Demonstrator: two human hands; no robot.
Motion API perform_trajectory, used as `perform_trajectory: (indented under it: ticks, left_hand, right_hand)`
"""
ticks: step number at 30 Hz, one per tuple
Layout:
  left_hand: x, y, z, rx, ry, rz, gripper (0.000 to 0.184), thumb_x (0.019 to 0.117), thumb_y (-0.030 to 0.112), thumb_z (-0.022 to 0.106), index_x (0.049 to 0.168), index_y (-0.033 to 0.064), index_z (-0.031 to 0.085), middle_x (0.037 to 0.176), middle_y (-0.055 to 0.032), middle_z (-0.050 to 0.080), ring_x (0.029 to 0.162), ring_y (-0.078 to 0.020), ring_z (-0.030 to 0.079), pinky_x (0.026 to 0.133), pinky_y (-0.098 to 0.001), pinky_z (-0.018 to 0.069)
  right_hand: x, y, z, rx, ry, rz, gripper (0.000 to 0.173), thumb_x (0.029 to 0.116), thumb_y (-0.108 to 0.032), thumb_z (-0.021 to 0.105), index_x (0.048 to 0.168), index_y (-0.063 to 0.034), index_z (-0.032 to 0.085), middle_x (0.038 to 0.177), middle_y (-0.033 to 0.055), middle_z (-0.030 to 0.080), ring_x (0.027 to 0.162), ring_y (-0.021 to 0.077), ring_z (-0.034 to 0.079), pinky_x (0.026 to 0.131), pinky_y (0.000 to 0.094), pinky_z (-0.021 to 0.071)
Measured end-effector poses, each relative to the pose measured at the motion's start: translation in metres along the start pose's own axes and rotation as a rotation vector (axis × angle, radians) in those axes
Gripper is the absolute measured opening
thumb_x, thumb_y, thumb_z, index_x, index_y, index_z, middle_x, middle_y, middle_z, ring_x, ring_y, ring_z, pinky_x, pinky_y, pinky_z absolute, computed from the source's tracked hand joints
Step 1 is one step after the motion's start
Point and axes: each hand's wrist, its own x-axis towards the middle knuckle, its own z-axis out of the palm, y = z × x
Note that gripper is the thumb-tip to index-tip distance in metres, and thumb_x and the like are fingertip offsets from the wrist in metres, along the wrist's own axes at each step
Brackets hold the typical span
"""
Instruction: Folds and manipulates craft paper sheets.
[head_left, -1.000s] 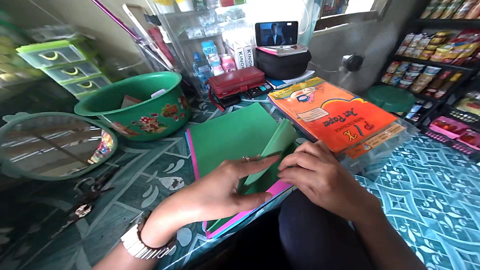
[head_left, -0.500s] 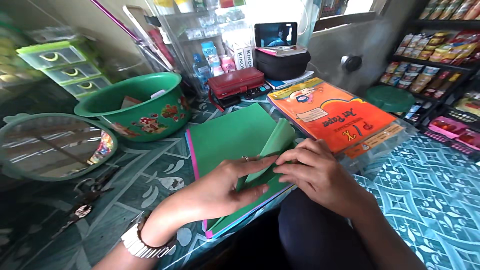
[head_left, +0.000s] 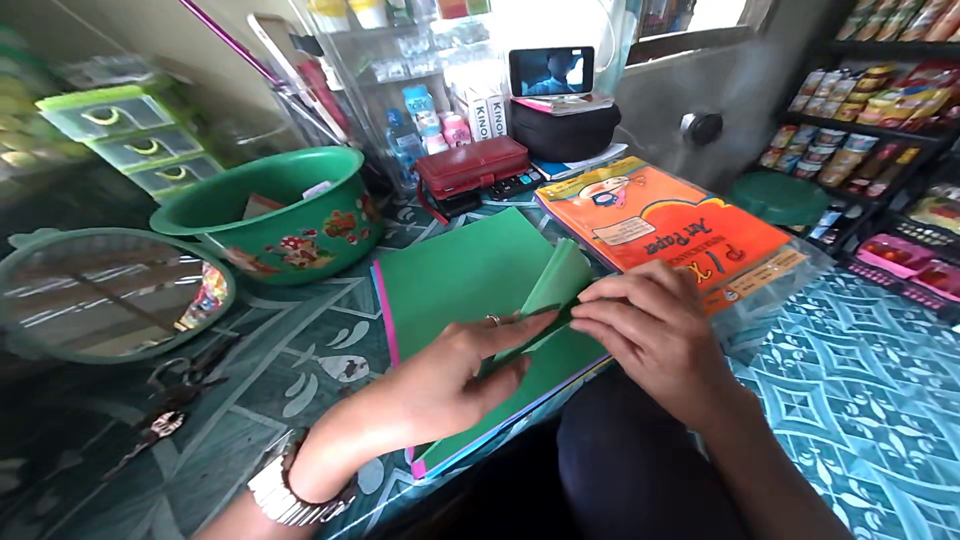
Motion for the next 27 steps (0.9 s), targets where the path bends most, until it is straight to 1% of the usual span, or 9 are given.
perform_trajectory:
  ticks: [3, 7, 10, 12, 14, 16, 18, 21, 27]
  left_hand:
    - [0.000, 0.000, 0.000, -0.004, 0.019, 0.023, 0.043, 0.1040, 0.021, 0.048, 0.145, 0.0144, 0.060, 0.119, -0.0033, 0.071, 0.091, 0.0040, 0.061, 0.079, -0.0123, 0.0487]
    - [0.000, 0.000, -0.001, -0.004, -0.005, 0.029, 0.044, 0.1056, 0.019, 0.043, 0.147, 0.0138, 0.057, 0.123, -0.0039, 0.070, 0.104, 0.0024, 0.062, 0.091, -0.0158, 0.0488]
    - [0.001, 0.002, -0.002, 0.018, -0.004, 0.038, 0.047, 0.1059, 0.016, 0.041, 0.151, 0.0170, 0.052, 0.112, -0.0029, 0.071, 0.091, 0.0041, 0.060, 0.082, -0.0131, 0.0481]
    - [0.001, 0.002, -0.002, 0.027, -0.009, 0.055, 0.048, 0.1060, 0.015, 0.040, 0.153, 0.0209, 0.050, 0.109, -0.0023, 0.070, 0.092, 0.0029, 0.061, 0.084, -0.0139, 0.0485]
    - [0.001, -0.001, 0.000, 0.025, 0.001, 0.089, 0.047, 0.1041, 0.012, 0.040, 0.148, 0.0172, 0.057, 0.107, -0.0043, 0.072, 0.099, -0.0015, 0.063, 0.091, -0.0182, 0.0496]
    - [0.000, -0.001, 0.002, 0.043, 0.011, 0.093, 0.044, 0.1038, 0.016, 0.043, 0.145, 0.0149, 0.060, 0.106, -0.0049, 0.072, 0.099, -0.0036, 0.064, 0.090, -0.0199, 0.0502]
    - [0.000, -0.001, 0.003, 0.047, 0.000, 0.073, 0.045, 0.1043, 0.031, 0.053, 0.146, 0.0155, 0.059, 0.125, -0.0054, 0.071, 0.113, -0.0048, 0.065, 0.096, -0.0221, 0.0514]
    - [0.000, -0.002, 0.005, 0.033, 0.004, 0.080, 0.058, 0.0961, 0.041, 0.067, 0.146, 0.0116, 0.058, 0.135, -0.0030, 0.067, 0.125, -0.0059, 0.060, 0.107, -0.0253, 0.0482]
    - [0.001, -0.002, 0.001, -0.012, -0.023, 0.024, 0.058, 0.0965, 0.043, 0.066, 0.148, 0.0194, 0.056, 0.134, 0.0017, 0.067, 0.119, 0.0019, 0.061, 0.098, -0.0185, 0.0509]
  right_hand:
    - [-0.001, 0.000, -0.011, -0.021, -0.003, 0.023, 0.016, 0.0973, -0.024, 0.070, 0.094, -0.0125, 0.080, 0.103, 0.0022, 0.074, 0.098, 0.0184, 0.062, 0.085, 0.0371, 0.0429]
    - [-0.008, -0.002, -0.015, 0.091, -0.278, -0.034, 0.025, 0.1018, -0.035, 0.061, 0.100, -0.0168, 0.079, 0.107, -0.0014, 0.073, 0.101, 0.0165, 0.063, 0.088, 0.0365, 0.0459]
    - [-0.011, -0.003, -0.009, 0.103, -0.390, -0.062, 0.028, 0.1023, -0.037, 0.058, 0.102, -0.0182, 0.079, 0.112, -0.0003, 0.072, 0.101, 0.0197, 0.064, 0.087, 0.0393, 0.0475]
    - [-0.012, -0.002, -0.007, 0.111, -0.396, -0.067, 0.028, 0.1028, -0.035, 0.058, 0.100, -0.0182, 0.079, 0.113, 0.0002, 0.073, 0.101, 0.0202, 0.064, 0.087, 0.0398, 0.0475]
    - [-0.011, -0.002, -0.007, 0.123, -0.394, -0.066, 0.027, 0.1039, -0.033, 0.056, 0.099, -0.0178, 0.079, 0.113, 0.0002, 0.072, 0.102, 0.0191, 0.064, 0.087, 0.0385, 0.0469]
    - [-0.010, -0.003, -0.007, 0.134, -0.377, -0.067, 0.026, 0.1046, -0.030, 0.056, 0.098, -0.0164, 0.077, 0.112, -0.0002, 0.072, 0.103, 0.0179, 0.063, 0.088, 0.0369, 0.0459]
    - [-0.008, -0.003, -0.005, 0.140, -0.337, -0.074, 0.024, 0.1043, -0.026, 0.057, 0.097, -0.0151, 0.077, 0.109, -0.0013, 0.072, 0.102, 0.0161, 0.063, 0.088, 0.0349, 0.0451]
    - [-0.005, -0.002, 0.001, 0.126, -0.251, -0.091, 0.022, 0.1027, -0.026, 0.061, 0.095, -0.0137, 0.077, 0.103, -0.0022, 0.073, 0.101, 0.0150, 0.062, 0.087, 0.0332, 0.0434]
    - [-0.004, 0.001, 0.006, 0.089, -0.205, -0.101, 0.024, 0.1015, -0.031, 0.062, 0.091, -0.0138, 0.075, 0.100, -0.0018, 0.073, 0.100, 0.0148, 0.063, 0.088, 0.0345, 0.0423]
